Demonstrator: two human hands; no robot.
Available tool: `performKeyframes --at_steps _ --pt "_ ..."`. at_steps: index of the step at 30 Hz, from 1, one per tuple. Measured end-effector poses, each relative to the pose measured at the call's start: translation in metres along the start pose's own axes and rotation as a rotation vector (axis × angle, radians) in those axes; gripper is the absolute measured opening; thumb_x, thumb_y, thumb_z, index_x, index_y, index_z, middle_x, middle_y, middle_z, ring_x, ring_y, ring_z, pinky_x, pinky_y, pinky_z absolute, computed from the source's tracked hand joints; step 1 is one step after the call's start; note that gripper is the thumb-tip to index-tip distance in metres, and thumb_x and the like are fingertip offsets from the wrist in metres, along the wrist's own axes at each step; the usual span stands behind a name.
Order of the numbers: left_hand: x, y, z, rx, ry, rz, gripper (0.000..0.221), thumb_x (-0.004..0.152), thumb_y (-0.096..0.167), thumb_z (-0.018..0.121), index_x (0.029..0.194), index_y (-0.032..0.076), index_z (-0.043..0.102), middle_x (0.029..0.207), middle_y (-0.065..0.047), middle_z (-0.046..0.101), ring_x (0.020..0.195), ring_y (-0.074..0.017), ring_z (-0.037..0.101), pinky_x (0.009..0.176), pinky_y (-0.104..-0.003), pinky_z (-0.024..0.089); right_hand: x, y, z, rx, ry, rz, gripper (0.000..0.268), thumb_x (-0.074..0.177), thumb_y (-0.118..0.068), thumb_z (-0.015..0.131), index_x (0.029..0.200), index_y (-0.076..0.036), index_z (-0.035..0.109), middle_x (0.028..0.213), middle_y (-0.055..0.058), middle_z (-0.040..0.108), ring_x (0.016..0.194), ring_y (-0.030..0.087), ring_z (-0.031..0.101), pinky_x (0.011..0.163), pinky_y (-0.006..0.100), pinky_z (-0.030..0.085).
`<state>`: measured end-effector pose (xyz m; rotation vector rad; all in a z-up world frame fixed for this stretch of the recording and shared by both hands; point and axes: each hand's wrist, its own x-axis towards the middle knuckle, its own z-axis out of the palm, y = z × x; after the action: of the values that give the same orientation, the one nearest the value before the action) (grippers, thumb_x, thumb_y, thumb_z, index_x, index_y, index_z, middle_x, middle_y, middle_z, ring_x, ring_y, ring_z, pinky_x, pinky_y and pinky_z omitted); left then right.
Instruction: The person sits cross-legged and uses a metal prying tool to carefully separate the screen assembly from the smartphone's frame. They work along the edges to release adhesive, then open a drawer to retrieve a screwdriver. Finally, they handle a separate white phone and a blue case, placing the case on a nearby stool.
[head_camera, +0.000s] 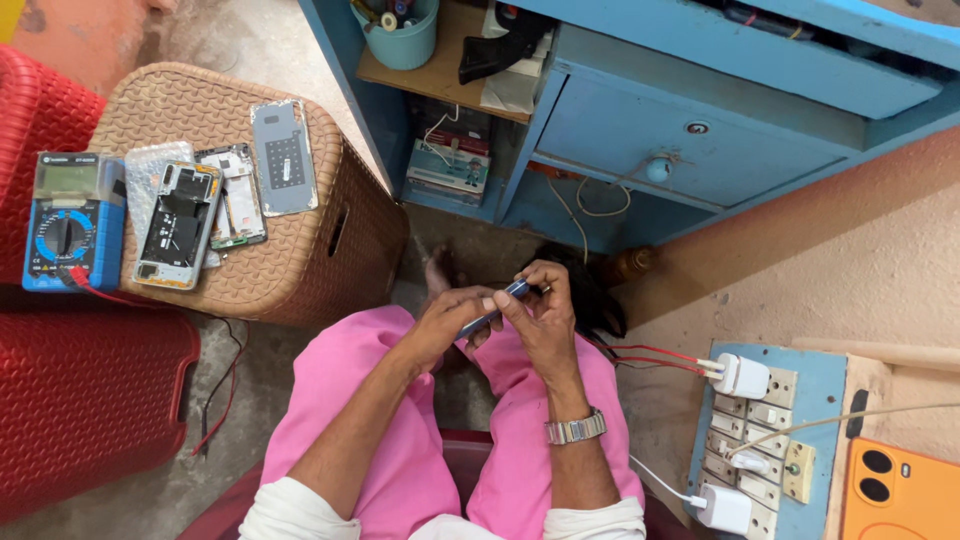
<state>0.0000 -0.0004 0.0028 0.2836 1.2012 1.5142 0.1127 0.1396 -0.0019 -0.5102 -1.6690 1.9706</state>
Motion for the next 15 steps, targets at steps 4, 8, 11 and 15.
performKeyframes --at_steps 4,8,11,15 --pt "-0.001 0.001 -0.002 0.07 0.035 -0.003 0.038 0.095 0.035 0.063 0.112 0.002 0.073 0.084 -0.005 0.068 0.064 -0.01 0.059 0.057 -0.026 0.048 -0.001 0.0 -0.003 -0.054 -0.023 0.016 0.037 0.089 -0.001 0.08 0.109 -0.009 0.05 0.117 0.005 0.049 0.107 0.013 0.053 0.088 0.028 0.05" --pt "-0.001 -0.004 -0.005 0.103 0.054 -0.035 0.04 0.095 0.035 0.062 0.113 0.001 0.074 0.083 -0.005 0.069 0.063 -0.0104 0.06 0.056 -0.027 0.048 -0.002 0.007 -0.008 -0.077 -0.054 -0.014 0.035 0.091 0.0 0.08 0.103 -0.009 0.048 0.115 0.005 0.05 0.11 0.013 0.056 0.092 0.029 0.051" --pt "0.003 -0.009 -0.006 0.061 0.047 -0.054 0.041 0.097 0.035 0.061 0.117 0.0 0.071 0.085 -0.008 0.07 0.065 -0.0138 0.063 0.058 -0.03 0.051 -0.001 0.008 -0.006 -0.017 -0.06 -0.02 0.035 0.092 0.001 0.08 0.103 -0.007 0.048 0.12 0.007 0.051 0.113 0.014 0.055 0.098 0.03 0.05" --pt "0.01 -0.014 -0.007 -0.045 -0.01 -0.013 0.044 0.098 0.033 0.056 0.125 -0.001 0.064 0.102 -0.014 0.075 0.086 -0.0211 0.078 0.076 -0.032 0.063 0.0 -0.001 0.004 0.064 0.05 0.06 0.034 0.089 -0.002 0.077 0.109 -0.006 0.051 0.127 0.009 0.055 0.117 0.015 0.059 0.099 0.03 0.053"
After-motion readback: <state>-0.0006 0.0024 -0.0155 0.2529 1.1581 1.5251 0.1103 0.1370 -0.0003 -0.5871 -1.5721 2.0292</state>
